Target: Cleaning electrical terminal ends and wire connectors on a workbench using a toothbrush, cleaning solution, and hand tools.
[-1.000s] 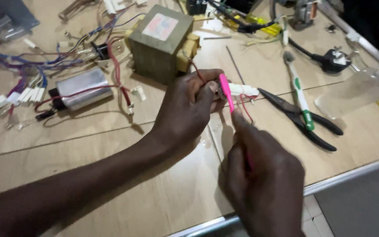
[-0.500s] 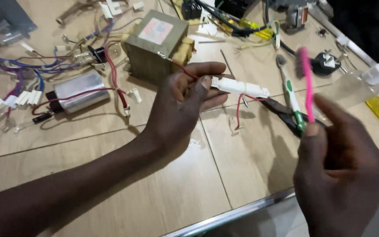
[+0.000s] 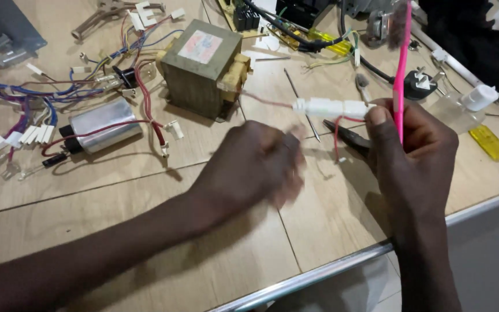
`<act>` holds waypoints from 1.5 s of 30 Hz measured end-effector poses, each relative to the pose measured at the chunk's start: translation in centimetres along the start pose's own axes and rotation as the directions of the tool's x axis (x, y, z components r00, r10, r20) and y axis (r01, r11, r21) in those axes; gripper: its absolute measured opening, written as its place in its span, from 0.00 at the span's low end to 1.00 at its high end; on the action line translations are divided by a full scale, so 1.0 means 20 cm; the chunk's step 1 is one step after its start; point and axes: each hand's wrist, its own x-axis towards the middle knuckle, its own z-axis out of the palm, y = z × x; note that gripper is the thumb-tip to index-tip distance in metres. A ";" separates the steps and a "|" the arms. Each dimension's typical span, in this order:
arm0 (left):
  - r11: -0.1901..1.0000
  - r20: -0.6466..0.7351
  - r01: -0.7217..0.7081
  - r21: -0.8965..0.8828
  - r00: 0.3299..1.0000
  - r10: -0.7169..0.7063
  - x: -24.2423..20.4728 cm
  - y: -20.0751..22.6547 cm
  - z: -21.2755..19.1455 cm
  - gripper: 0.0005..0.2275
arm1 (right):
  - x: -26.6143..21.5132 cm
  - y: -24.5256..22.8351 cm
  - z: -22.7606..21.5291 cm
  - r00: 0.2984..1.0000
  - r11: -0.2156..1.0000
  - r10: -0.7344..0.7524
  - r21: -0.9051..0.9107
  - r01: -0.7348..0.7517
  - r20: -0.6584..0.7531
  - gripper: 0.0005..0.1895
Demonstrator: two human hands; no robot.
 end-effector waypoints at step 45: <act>0.918 0.188 -0.388 -0.075 0.899 0.396 0.04 -0.14 -0.02 0.13 | -0.26 -0.09 0.15 0.895 0.659 -0.435 -0.644 0.389 0.095 0.21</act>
